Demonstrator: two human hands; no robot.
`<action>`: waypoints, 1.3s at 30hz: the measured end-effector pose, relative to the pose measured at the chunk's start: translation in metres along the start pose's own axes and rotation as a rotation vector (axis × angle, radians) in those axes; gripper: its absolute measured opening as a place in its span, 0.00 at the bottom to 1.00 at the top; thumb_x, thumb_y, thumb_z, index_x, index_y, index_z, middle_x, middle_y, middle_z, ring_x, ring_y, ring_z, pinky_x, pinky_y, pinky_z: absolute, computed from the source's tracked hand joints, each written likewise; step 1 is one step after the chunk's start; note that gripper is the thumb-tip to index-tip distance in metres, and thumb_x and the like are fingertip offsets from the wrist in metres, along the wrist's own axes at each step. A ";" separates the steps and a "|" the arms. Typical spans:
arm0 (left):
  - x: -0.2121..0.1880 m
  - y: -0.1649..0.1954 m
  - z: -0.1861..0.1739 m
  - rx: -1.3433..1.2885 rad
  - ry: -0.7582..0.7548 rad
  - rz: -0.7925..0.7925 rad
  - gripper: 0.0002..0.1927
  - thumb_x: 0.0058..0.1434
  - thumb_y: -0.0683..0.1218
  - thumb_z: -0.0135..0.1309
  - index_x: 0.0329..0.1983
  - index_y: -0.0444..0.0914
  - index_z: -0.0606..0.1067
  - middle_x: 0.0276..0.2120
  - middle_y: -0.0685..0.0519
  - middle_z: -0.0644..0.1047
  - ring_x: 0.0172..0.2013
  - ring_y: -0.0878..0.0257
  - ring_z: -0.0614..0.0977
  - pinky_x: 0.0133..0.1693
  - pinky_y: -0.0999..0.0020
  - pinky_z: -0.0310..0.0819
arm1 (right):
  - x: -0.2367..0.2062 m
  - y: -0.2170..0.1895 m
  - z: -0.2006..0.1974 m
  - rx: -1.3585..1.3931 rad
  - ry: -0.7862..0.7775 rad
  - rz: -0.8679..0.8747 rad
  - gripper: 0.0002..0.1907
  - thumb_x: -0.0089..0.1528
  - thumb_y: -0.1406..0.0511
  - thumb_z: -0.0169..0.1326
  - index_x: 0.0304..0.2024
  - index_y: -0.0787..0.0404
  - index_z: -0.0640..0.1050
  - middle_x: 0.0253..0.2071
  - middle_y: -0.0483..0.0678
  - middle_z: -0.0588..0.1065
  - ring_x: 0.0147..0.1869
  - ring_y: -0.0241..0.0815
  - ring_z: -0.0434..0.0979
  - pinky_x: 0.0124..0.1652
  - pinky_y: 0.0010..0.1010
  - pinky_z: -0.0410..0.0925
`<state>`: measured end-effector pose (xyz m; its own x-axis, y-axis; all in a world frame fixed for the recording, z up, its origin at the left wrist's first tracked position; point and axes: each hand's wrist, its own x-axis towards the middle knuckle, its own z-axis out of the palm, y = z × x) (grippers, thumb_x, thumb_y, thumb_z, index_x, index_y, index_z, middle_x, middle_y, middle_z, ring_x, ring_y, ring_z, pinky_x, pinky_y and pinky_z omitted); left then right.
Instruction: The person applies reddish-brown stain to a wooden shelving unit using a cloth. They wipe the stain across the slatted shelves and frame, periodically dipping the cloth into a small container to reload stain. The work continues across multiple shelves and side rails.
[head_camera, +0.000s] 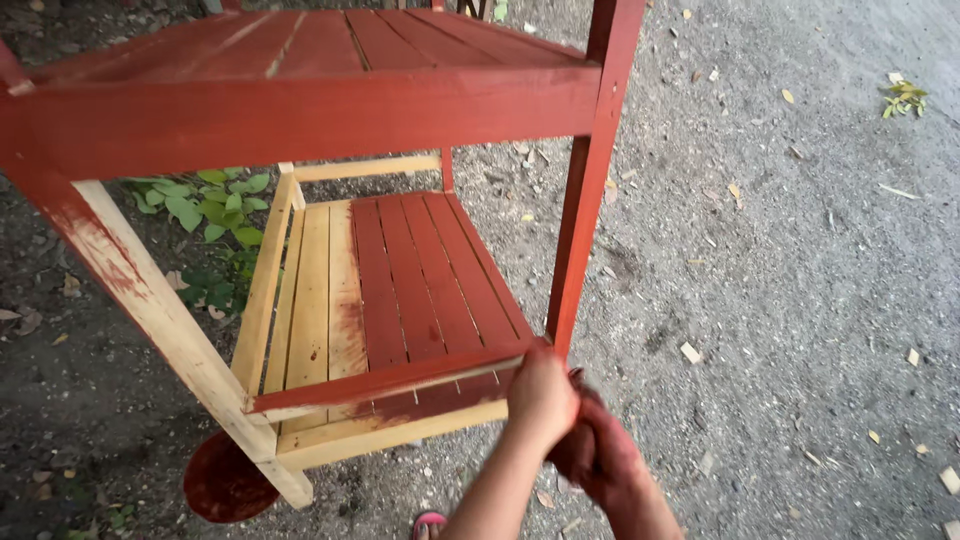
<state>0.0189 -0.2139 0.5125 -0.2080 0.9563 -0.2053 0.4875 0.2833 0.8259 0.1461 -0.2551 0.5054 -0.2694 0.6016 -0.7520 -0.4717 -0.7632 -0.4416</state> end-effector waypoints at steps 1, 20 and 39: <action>-0.002 -0.007 -0.002 0.000 0.034 -0.015 0.07 0.57 0.41 0.57 0.37 0.33 0.78 0.34 0.39 0.79 0.40 0.41 0.82 0.43 0.50 0.77 | -0.004 0.001 0.005 0.014 -0.072 -0.013 0.21 0.61 0.58 0.48 0.52 0.64 0.74 0.38 0.55 0.81 0.38 0.49 0.83 0.37 0.40 0.77; 0.016 0.018 -0.013 0.224 0.048 -0.137 0.15 0.49 0.45 0.61 0.42 0.45 0.83 0.51 0.51 0.73 0.59 0.51 0.70 0.60 0.38 0.52 | 0.020 -0.001 0.009 0.068 0.175 -0.044 0.13 0.63 0.63 0.44 0.45 0.64 0.73 0.30 0.51 0.78 0.24 0.41 0.80 0.27 0.32 0.75; -0.035 -0.065 0.012 -0.013 -0.246 -0.227 0.13 0.59 0.50 0.55 0.44 0.52 0.84 0.45 0.50 0.78 0.51 0.56 0.80 0.54 0.63 0.73 | -0.022 0.010 -0.001 -0.290 0.054 -0.246 0.32 0.53 0.72 0.52 0.63 0.65 0.70 0.53 0.60 0.77 0.54 0.55 0.80 0.52 0.46 0.74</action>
<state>0.0045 -0.2651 0.4600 -0.0986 0.8579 -0.5042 0.4413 0.4918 0.7506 0.1484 -0.2764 0.5168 -0.1295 0.7676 -0.6277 -0.2579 -0.6373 -0.7262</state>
